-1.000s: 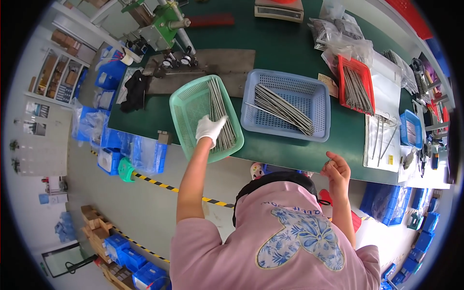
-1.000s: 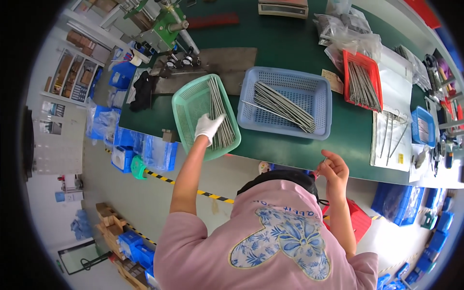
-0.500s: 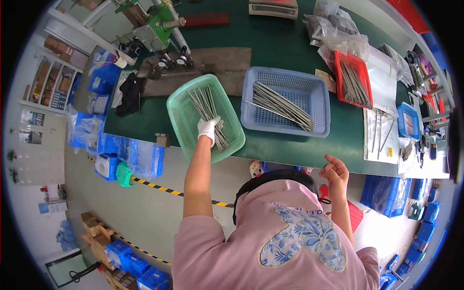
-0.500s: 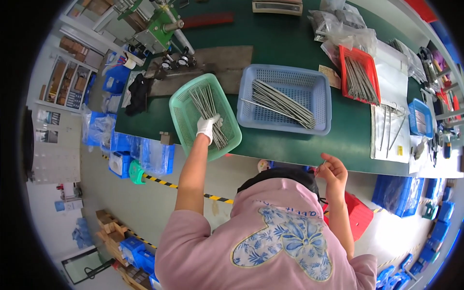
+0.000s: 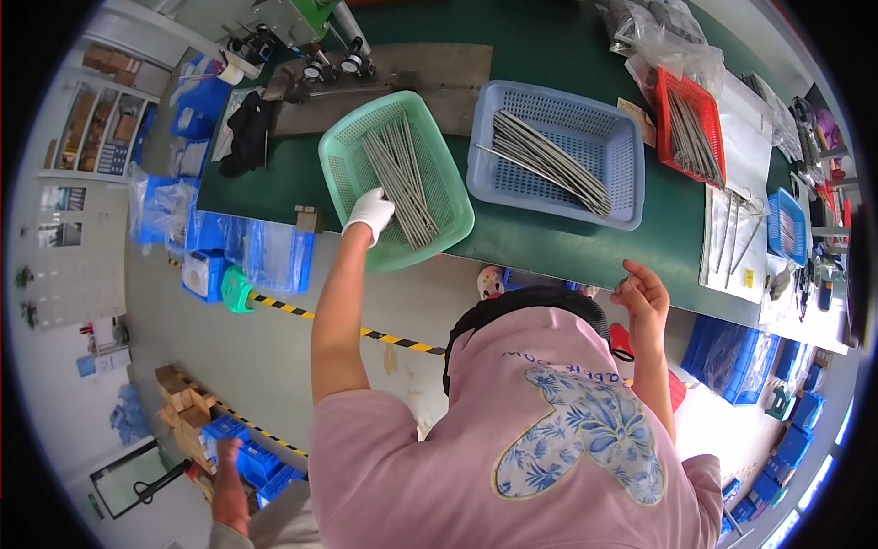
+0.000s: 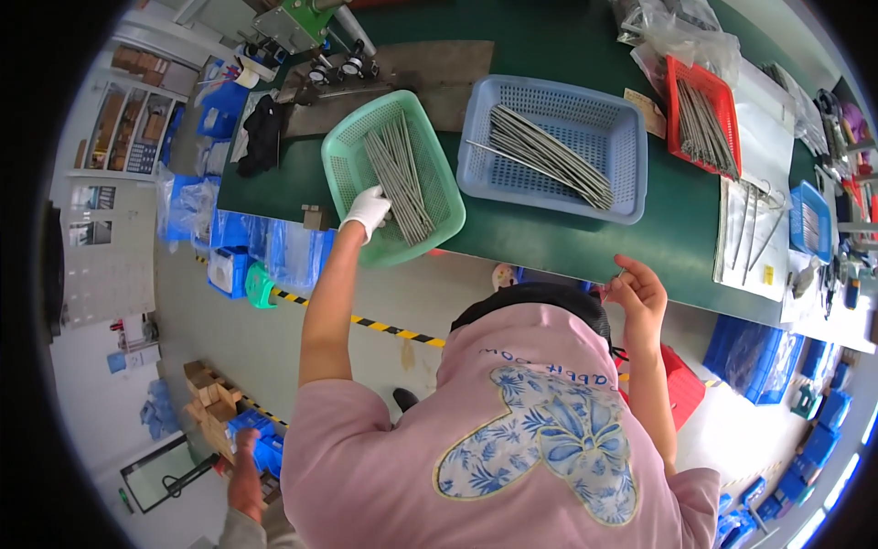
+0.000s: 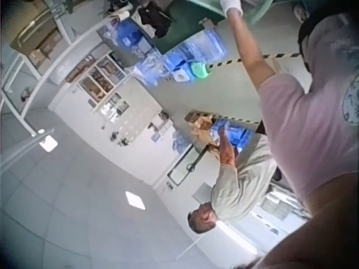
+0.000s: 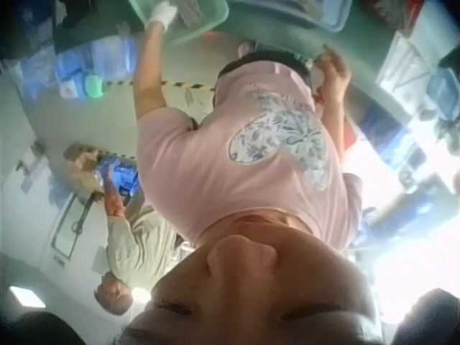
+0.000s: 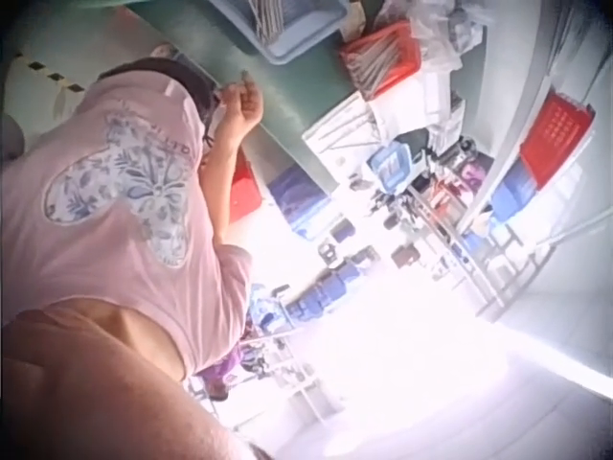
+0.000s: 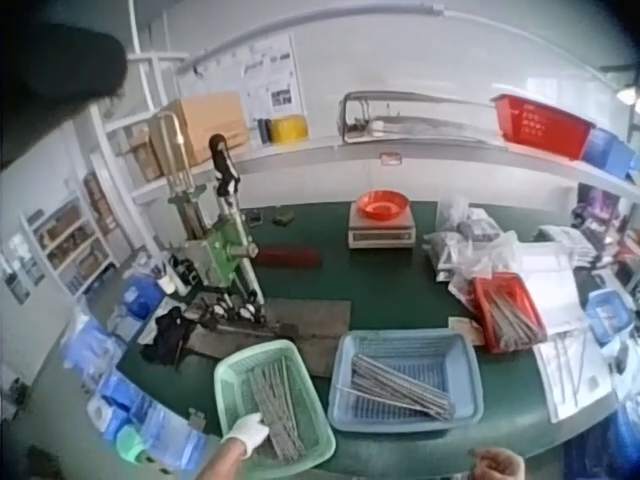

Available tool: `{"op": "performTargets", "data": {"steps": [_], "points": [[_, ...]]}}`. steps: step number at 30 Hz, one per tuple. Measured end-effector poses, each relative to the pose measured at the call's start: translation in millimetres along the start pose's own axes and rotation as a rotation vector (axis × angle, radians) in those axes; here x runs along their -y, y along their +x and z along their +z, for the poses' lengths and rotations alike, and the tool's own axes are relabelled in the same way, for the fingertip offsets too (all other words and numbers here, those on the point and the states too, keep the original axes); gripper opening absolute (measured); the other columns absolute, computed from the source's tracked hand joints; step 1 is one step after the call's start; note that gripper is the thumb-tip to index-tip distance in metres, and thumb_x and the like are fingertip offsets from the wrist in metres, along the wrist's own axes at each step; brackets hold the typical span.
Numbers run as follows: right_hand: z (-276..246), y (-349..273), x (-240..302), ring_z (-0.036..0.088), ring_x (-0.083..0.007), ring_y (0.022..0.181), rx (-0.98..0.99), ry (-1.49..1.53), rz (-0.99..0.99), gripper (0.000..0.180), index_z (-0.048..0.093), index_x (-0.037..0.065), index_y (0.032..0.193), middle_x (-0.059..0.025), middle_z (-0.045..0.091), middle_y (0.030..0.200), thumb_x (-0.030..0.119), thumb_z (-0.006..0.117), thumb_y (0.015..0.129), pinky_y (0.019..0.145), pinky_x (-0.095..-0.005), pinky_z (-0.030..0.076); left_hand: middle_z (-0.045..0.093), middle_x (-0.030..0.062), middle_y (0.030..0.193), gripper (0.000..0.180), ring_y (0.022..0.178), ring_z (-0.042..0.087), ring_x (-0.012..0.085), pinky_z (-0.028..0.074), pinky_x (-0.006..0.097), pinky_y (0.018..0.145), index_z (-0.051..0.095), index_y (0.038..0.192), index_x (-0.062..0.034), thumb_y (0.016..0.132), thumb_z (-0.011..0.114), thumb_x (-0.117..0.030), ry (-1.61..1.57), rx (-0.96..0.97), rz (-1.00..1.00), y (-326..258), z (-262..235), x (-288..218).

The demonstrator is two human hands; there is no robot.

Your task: Sorting thin metal rods into different plastic baskets on a workbench.

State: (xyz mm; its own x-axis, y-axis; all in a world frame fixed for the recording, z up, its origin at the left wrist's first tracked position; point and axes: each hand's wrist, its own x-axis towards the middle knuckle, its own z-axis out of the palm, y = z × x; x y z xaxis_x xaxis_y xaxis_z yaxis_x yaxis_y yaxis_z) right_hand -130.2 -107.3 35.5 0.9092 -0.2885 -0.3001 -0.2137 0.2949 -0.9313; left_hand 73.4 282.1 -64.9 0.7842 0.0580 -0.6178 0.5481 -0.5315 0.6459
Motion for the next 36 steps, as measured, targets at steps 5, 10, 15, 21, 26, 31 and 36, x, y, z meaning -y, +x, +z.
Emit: {"op": "performTargets", "data": {"steps": [5, 10, 15, 21, 26, 31, 36], "points": [[-11, -7, -7, 0.052, -0.0101, 0.063, -0.060, -0.004, 0.029, 0.033, 0.050, -0.009, 0.109, -0.0021, 0.052, 0.069, -0.003, 0.052, 0.077, 0.063, -0.0224, 0.045, 0.055, 0.0122, 0.083, 0.029, 0.075, 0.056, 0.0291, 0.047, 0.039, 0.072, 0.054, 0.098, -0.0088, 0.070, 0.061, -0.015, 0.953, -0.341, 0.478, -31, 13, -10], [-9, -10, -6, 0.051, -0.0090, 0.062, -0.087, -0.023, 0.028, 0.033, 0.050, -0.009, 0.109, -0.0016, 0.052, 0.069, -0.002, 0.053, 0.077, 0.063, -0.0219, 0.045, 0.049, 0.0035, 0.071, 0.008, 0.070, 0.054, 0.0197, 0.047, 0.033, 0.057, 0.051, 0.073, -0.0125, 0.067, 0.056, -0.013, 1.311, -0.213, 1.288, -30, 13, 0], [-6, -8, -9, 0.052, -0.0093, 0.063, -0.083, -0.034, 0.013, 0.033, 0.050, -0.008, 0.110, -0.0021, 0.053, 0.070, -0.001, 0.054, 0.077, 0.064, -0.0218, 0.045, 0.047, 0.0030, 0.065, 0.004, 0.066, 0.053, 0.0185, 0.046, 0.031, 0.055, 0.051, 0.065, -0.0129, 0.068, 0.052, -0.014, 1.288, -0.171, 1.401, -23, 1, 9], [-3, -2, -14, 0.055, -0.0104, 0.063, -0.008, -0.008, 0.002, 0.034, 0.050, -0.007, 0.110, -0.0029, 0.056, 0.070, 0.001, 0.056, 0.078, 0.062, -0.0206, 0.047, 0.051, 0.0054, 0.071, 0.016, 0.072, 0.056, 0.0244, 0.048, 0.034, 0.059, 0.055, 0.082, -0.0115, 0.067, 0.052, -0.006, 1.103, -0.262, 1.328, -36, -10, -14], [-1, -5, -12, 0.061, -0.0137, 0.065, 0.050, -0.013, 0.229, 0.016, 0.056, -0.002, 0.094, -0.0077, 0.062, 0.077, 0.005, 0.058, 0.079, 0.059, -0.0219, 0.049, 0.064, 0.0043, 0.084, 0.014, 0.076, 0.062, 0.0196, 0.049, 0.026, 0.067, 0.060, 0.089, -0.0079, 0.080, 0.052, -0.002, 0.436, -0.484, 1.003, -57, -17, -63], [13, -7, 7, 0.062, -0.0156, 0.068, 0.071, -0.041, 0.067, 0.011, 0.055, -0.002, 0.090, -0.0084, 0.062, 0.077, 0.002, 0.058, 0.080, 0.061, -0.0238, 0.050, 0.065, 0.0099, 0.091, 0.017, 0.083, 0.061, 0.0117, 0.048, 0.022, 0.075, 0.059, 0.099, 0.0032, 0.083, 0.054, 0.002, -0.311, -0.333, 1.013, -129, 8, -128], [55, 3, 66, 0.063, -0.0166, 0.075, 0.179, -0.286, -0.500, 0.014, 0.054, -0.003, 0.090, -0.0092, 0.062, 0.078, -0.005, 0.058, 0.077, 0.066, -0.0262, 0.051, 0.064, 0.0096, 0.090, 0.016, 0.079, 0.059, 0.0115, 0.047, 0.022, 0.074, 0.059, 0.097, 0.0044, 0.082, 0.056, 0.003, -0.592, 0.102, 0.977, -175, 73, -144]]}}
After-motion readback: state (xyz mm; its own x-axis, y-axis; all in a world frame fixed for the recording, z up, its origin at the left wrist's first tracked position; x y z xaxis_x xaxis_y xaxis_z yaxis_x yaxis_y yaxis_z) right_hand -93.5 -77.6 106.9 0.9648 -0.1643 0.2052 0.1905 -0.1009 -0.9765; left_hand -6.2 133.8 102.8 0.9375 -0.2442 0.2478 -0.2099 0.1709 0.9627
